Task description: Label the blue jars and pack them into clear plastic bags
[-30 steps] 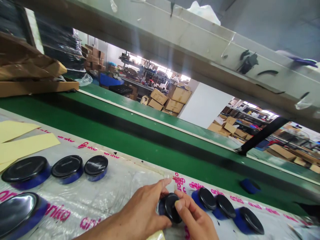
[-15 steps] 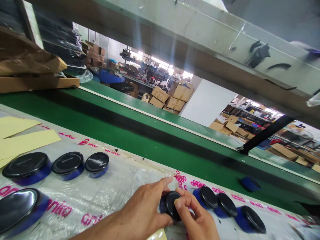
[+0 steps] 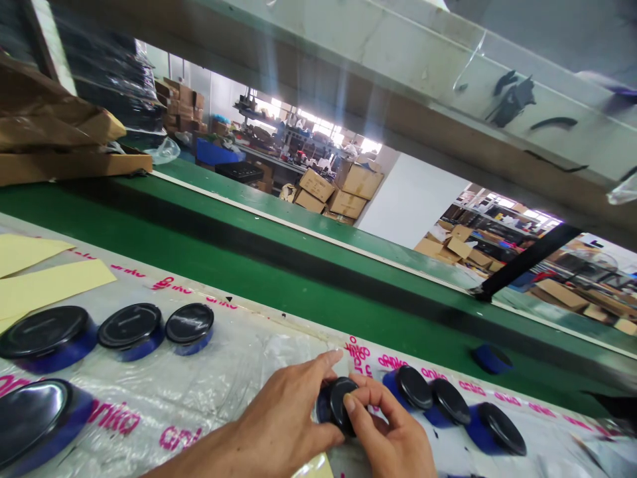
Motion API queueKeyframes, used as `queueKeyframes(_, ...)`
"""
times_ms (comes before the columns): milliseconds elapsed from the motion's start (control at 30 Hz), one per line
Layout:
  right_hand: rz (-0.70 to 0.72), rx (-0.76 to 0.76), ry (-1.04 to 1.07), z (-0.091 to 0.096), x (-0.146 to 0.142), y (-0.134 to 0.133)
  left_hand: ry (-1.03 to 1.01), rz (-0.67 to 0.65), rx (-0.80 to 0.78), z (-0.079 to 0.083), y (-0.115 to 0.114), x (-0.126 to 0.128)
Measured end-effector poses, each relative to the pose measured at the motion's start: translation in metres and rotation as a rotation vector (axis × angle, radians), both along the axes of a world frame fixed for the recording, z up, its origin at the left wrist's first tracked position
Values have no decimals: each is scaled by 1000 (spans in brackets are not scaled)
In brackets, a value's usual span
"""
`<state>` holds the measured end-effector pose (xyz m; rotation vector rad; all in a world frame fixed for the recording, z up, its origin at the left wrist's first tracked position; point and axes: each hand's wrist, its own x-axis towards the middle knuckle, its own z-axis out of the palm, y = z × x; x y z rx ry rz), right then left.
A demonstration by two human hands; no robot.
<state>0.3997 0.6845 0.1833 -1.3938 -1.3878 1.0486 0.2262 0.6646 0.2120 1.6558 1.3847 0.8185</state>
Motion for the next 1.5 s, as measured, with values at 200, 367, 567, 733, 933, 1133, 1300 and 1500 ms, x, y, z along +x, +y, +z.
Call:
queueKeyframes(200, -22, 3, 75, 4, -2, 4, 4, 5, 5, 1, 1, 0)
queueKeyframes(367, 80, -42, -42, 0, 6, 11, -19, -3, 13, -8, 3, -1)
queueKeyframes(567, 140, -21, -24, 4, 8, 9, -105, 32, 44, 9, -2, -9)
queueKeyframes(733, 192, -16, 150, 23, 12, 7, -125, -78, 47, 23, 0, -9)
queueKeyframes(933, 362, 4, 252, 36, 11, 10, -132, -187, 154, 25, 3, -2)
queueKeyframes(1133, 354, 24, 202, 43, 6, 8, -89, -211, 167, 27, 2, -1)
queueKeyframes(1300, 364, 25, 195, 44, 6, 6, -89, -210, 149, 26, 3, -1)
queueKeyframes(1500, 372, 9, 249, 40, 7, 7, -71, -225, 166, 27, 2, -1)
